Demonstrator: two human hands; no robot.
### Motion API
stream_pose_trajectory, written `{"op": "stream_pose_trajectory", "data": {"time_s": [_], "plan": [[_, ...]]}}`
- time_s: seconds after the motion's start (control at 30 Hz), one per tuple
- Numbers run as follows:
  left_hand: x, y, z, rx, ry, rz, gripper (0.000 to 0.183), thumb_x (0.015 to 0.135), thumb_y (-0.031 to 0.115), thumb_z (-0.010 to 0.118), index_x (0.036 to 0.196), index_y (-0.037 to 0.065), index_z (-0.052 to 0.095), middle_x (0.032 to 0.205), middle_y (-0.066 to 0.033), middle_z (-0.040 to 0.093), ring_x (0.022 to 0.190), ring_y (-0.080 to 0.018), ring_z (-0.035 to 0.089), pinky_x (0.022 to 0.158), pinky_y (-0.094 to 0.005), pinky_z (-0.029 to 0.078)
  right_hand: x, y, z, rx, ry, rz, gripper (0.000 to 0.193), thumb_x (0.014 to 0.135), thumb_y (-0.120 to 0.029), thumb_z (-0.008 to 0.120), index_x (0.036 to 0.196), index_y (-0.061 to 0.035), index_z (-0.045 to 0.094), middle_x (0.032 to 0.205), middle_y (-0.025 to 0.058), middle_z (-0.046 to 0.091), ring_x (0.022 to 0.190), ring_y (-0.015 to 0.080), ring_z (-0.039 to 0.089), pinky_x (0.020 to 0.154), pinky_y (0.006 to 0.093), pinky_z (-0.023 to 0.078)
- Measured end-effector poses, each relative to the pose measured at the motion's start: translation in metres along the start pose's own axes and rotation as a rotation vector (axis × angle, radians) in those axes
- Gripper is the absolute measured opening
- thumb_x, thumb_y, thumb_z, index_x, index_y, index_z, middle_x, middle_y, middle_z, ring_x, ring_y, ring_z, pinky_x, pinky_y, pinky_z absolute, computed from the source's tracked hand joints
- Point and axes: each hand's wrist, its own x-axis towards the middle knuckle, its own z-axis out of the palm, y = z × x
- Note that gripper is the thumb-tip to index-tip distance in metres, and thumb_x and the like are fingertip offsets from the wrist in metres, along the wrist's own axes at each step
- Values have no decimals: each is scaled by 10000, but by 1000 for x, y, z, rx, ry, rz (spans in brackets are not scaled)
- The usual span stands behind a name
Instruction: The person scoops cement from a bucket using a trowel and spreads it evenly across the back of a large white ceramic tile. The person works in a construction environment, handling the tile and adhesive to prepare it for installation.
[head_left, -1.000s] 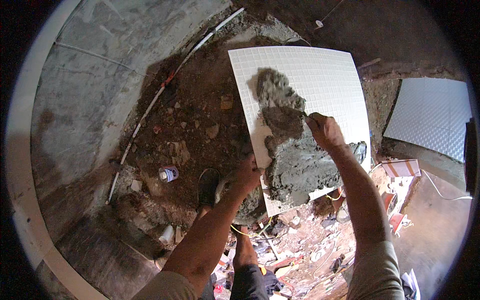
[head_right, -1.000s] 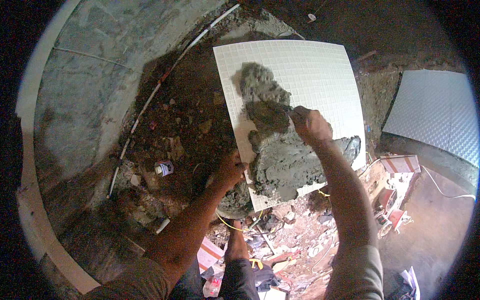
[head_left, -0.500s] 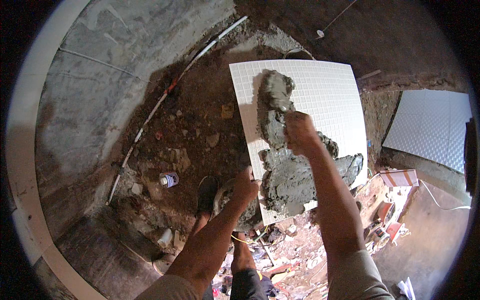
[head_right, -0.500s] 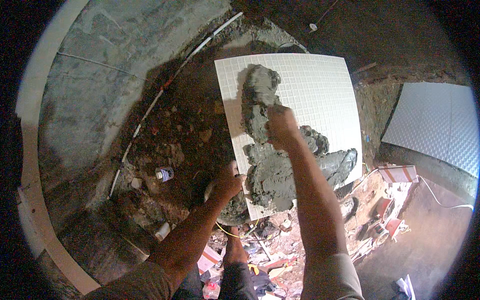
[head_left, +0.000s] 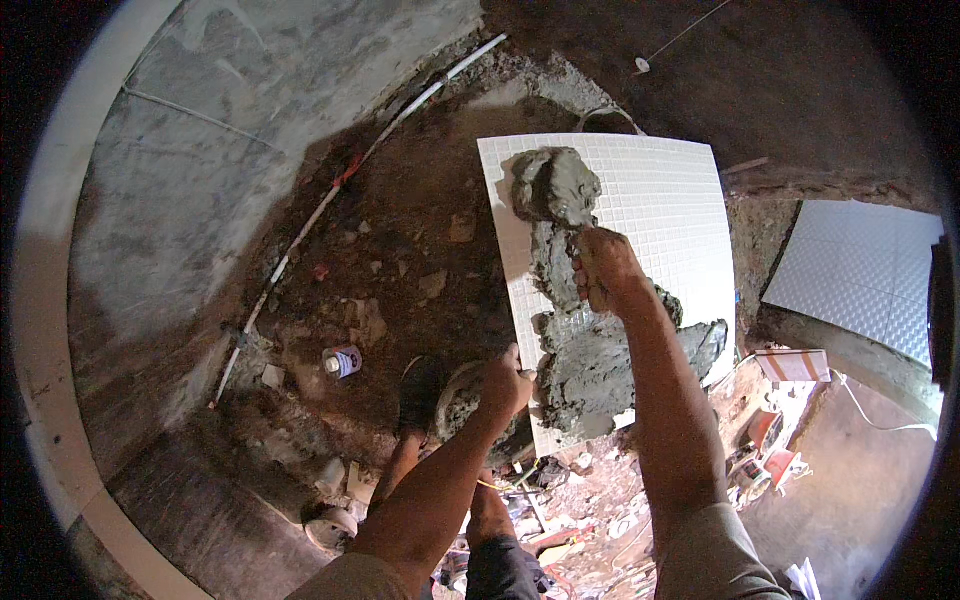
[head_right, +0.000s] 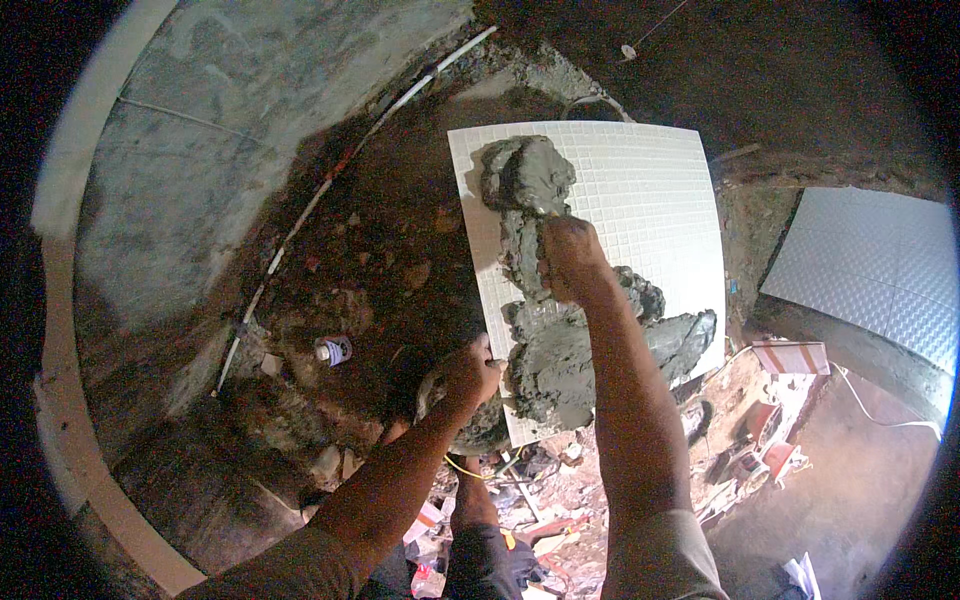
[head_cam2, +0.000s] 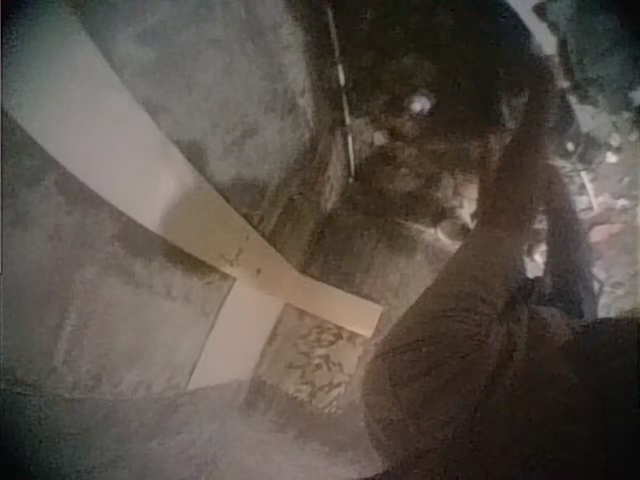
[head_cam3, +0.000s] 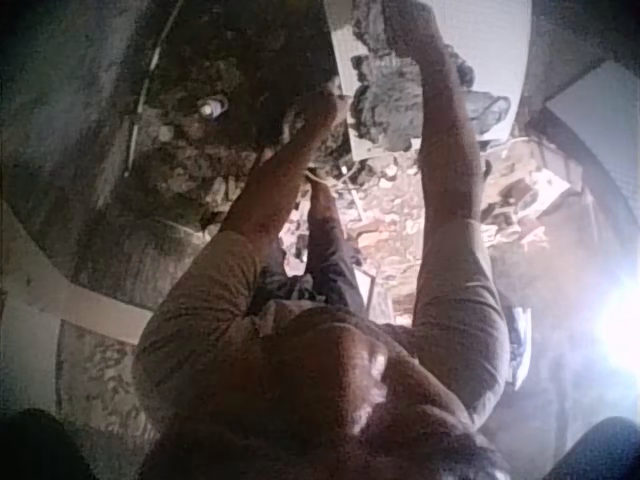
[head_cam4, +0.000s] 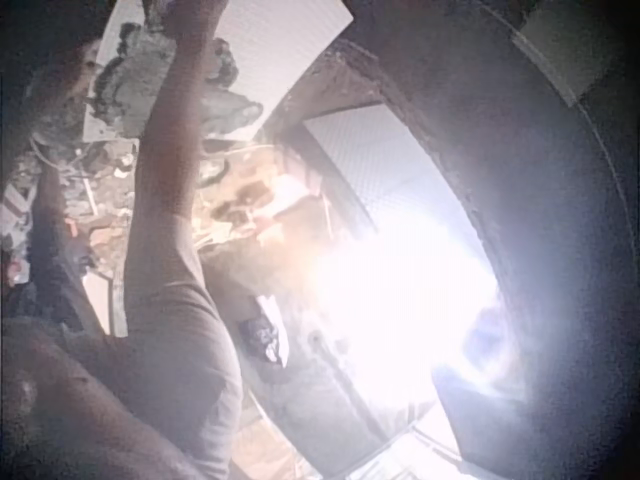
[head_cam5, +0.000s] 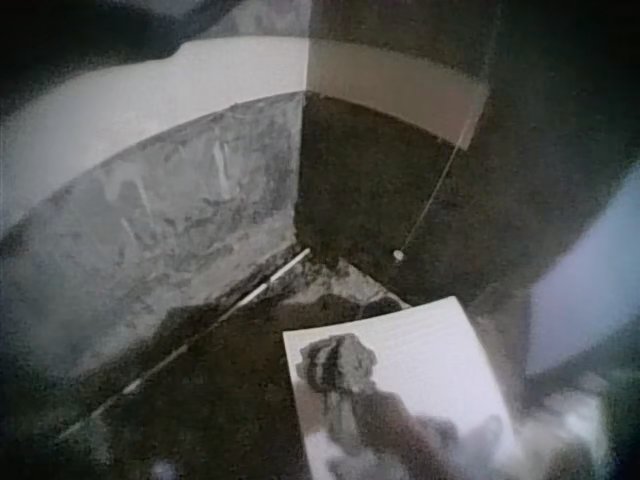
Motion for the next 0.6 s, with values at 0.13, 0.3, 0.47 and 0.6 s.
{"op": "stream_pose_trajectory", "data": {"time_s": [0.13, 0.3, 0.47, 0.6], "plan": [[3, -28, 3, -102, 30, 4, 524, 822, 79, 789, 1292, -20, 580, 1077, -257, 715, 997, -399, 705, 846, -460, 548, -5, -11, 28, -185, -44, 61, 388, 1047, -409, 507, 951, -46, 602, 684, 71, 559, 523, 186, 545, 462, 380, 467], [-2, 3, 0, -141, -24, -125, 667, 827, 33, 787, 1421, -51, 495, 1202, -266, 693, 1082, -356, 699, 912, -438, 543, 5, 17, 31, -806, 291, -506, 352, 1040, -382, 524, 1000, -56, 650, 700, 88, 618, 545, 208, 598, 455, 396, 470], [-1, -7, -2, -84, -38, -70, 618, 827, 18, 773, 1388, -41, 520, 1146, -254, 713, 1059, -340, 708, 901, -438, 544, 19, 17, 14, -275, 277, -89, 274, 980, -291, 578, 884, -40, 631, 746, 145, 666, 700, 312, 669, 650, 461, 552], [5, -25, 4, -109, -6, -9, 485, 833, -23, 747, 1284, -21, 569, 1116, -221, 731, 1045, -326, 716, 870, -410, 548, 30, 26, -8, -378, 6, -302, 335, 1033, -402, 524, 964, -91, 627, 650, 13, 538, 489, 156, 501, 424, 347, 409]]}}
